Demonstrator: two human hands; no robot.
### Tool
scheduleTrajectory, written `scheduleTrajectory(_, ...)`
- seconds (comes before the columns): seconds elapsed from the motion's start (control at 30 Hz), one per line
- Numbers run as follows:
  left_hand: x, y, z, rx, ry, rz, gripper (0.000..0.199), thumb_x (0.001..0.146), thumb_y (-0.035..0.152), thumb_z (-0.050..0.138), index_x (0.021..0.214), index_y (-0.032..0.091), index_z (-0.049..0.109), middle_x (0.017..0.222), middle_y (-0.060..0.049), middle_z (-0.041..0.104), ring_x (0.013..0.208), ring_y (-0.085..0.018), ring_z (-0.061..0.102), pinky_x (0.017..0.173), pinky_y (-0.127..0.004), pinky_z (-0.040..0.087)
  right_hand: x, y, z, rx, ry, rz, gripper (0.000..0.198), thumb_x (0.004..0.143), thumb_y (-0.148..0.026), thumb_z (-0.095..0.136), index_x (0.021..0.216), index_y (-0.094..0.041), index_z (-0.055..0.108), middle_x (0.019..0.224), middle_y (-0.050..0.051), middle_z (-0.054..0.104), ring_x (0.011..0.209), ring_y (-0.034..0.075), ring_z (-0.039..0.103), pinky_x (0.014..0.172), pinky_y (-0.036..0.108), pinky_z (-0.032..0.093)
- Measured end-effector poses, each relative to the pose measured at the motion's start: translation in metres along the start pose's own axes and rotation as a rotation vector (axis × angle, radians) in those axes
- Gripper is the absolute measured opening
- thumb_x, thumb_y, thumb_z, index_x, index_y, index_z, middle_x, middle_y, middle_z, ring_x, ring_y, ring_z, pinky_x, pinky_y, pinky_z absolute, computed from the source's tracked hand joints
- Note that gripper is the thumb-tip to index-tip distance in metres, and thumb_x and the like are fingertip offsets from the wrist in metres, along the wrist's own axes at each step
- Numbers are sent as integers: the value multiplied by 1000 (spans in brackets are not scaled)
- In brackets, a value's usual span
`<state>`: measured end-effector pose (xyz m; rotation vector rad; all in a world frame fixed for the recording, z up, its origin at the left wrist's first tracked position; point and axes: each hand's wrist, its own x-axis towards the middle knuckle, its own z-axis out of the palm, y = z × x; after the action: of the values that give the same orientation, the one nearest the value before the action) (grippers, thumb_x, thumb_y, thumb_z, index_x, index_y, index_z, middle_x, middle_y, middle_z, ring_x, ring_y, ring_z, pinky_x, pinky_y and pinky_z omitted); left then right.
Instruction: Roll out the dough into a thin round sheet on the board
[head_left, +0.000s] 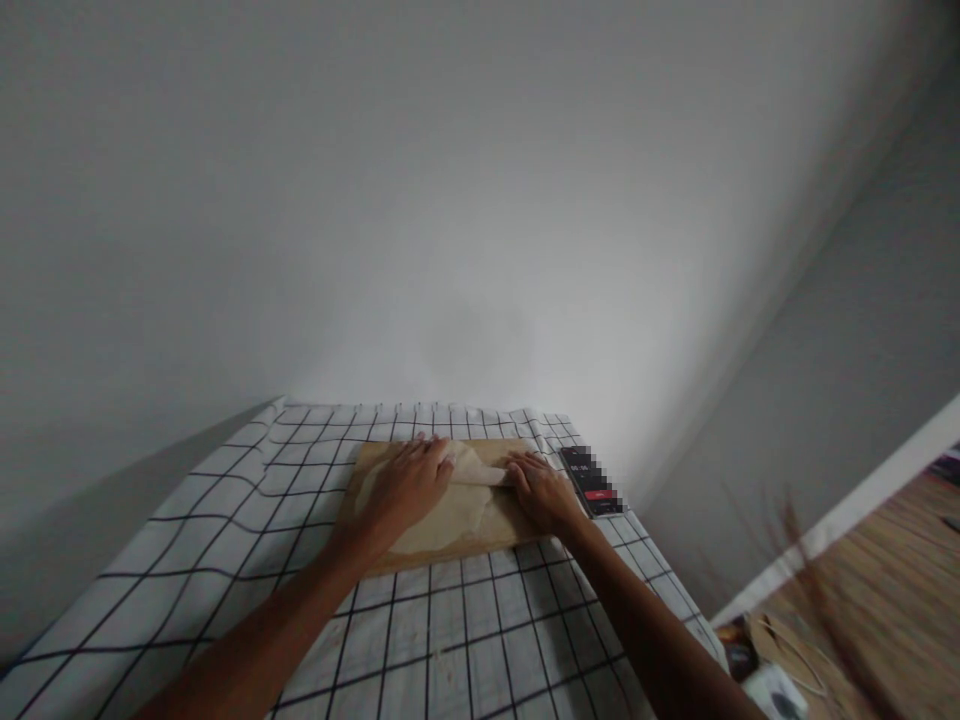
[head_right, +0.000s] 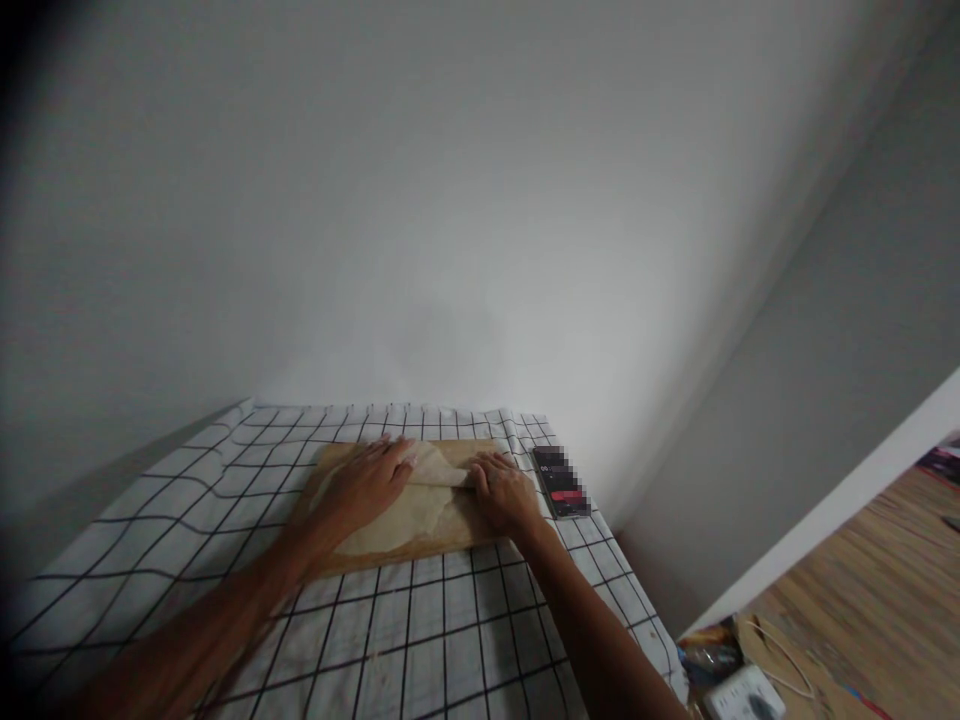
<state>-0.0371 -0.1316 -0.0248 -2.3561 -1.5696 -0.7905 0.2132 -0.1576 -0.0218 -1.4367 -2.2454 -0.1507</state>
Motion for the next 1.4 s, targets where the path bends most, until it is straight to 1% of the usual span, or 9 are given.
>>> scheduleTrajectory(0.13,-1,3,1,6,11,-6,37,99,31,39,128,17,57,128,-14,65,128,-28,53,104,-42,42,-8,-5,-6,-19,14,-68,38,105,-33,30,126,-24,61,131,4,63,131,19,49,113,38,37)
scheduleTrajectory(0.37,-3,2,-5,-4,-4,-32,37,99,30,37,127,15,57,120,-14,68,118,-26,61,101,-42,45,7,-9,-8,-45,-17,46,41,105,-37,29,121,-23,64,131,6,63,127,20,53,107,38,44)
scheduleTrajectory(0.5,-2,2,-6,0,7,-32,38,98,27,37,129,15,56,121,-13,68,113,-26,63,98,-40,47,-23,-18,-10,-11,-7,60,39,104,-40,34,133,-28,58,134,3,62,133,20,49,108,38,44)
scheduleTrajectory(0.67,1,3,-1,8,13,-56,41,95,21,38,130,12,57,121,-17,68,119,-28,61,100,-41,46,-55,-27,-9,45,42,99,39,103,-40,37,136,-29,55,137,2,60,132,21,50,109,38,43)
scheduleTrajectory(0.77,0,4,-1,-21,7,-69,42,95,21,38,131,13,58,119,-17,68,118,-29,62,99,-42,47,-53,-28,-13,4,45,100,35,99,-43,48,128,-27,59,131,3,64,124,23,55,105,37,44)
scheduleTrajectory(0.93,-2,4,-7,-104,-25,-92,42,94,19,37,132,17,56,122,-11,69,113,-24,64,98,-38,48,-45,-31,-28,-113,8,118,27,95,-47,55,107,-25,65,107,6,71,101,25,64,92,37,46)
scheduleTrajectory(1.07,-3,4,-8,-103,-1,-65,42,95,18,36,131,14,55,123,-11,68,115,-23,63,99,-37,47,-53,-38,-26,-39,-8,82,31,99,-43,47,122,-27,61,123,5,67,114,23,61,96,35,47)
scheduleTrajectory(1.17,-4,3,-4,-62,16,-24,41,95,19,36,130,13,56,124,-13,67,118,-24,61,102,-38,44,-51,-33,-16,-13,22,47,37,103,-39,38,133,-28,56,137,3,59,132,22,49,108,38,41)
scheduleTrajectory(1.4,-2,1,0,40,5,22,39,95,20,38,125,10,60,124,-16,67,124,-27,57,109,-43,39,-11,-5,-10,-113,-36,91,41,105,-30,28,126,-21,63,136,8,60,132,20,50,112,40,39)
